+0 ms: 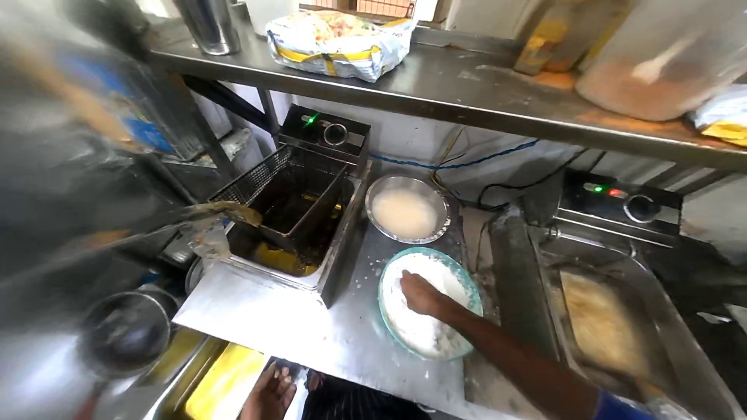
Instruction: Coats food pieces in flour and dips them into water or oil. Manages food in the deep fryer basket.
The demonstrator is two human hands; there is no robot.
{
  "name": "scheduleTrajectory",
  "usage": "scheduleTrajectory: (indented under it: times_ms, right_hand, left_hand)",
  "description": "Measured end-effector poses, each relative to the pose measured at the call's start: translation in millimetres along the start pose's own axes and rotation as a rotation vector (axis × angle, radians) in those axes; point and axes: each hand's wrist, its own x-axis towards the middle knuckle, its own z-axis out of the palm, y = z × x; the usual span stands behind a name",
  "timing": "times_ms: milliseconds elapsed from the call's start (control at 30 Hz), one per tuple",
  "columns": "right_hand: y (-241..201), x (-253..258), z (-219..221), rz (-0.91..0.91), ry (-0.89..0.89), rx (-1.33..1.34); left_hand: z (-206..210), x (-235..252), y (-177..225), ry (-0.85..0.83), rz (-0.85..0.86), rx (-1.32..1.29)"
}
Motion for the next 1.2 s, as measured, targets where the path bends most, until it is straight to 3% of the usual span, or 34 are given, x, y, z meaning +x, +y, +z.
scheduleTrajectory:
  times_ms: [267, 400, 467, 600, 800, 1000, 1200]
  right_hand:
    - [-9, -19, -28, 0.230, -0.003, 0.015]
    - [-3, -29, -37, 0.148, -0.075, 0.050]
    - [3, -37, -45, 0.132, -0.019, 0.119]
    - [24, -28, -45, 0.304, 0.131, 0.219]
    - [32, -37, -46, 0.304, 0.105, 0.363]
    - [39, -42, -50, 0.456, 0.234, 0.386]
    - [45, -50, -49, 0.326, 0.314, 0.577]
  left_hand:
    - [-11, 0, 4, 0.027, 0.003, -0.012]
    - [-5, -2, 5, 0.045, 0.003, -0.003]
    - [-2, -2, 5, 0.063, 0.002, -0.012]
    - [1, -1, 4, 0.078, 0.007, 0.000]
    - [-2, 2, 4, 0.075, 0.010, -0.017]
    - [-5, 6, 6, 0.056, -0.005, 0.008]
    - [-2, 9, 5, 0.061, -0.011, -0.019]
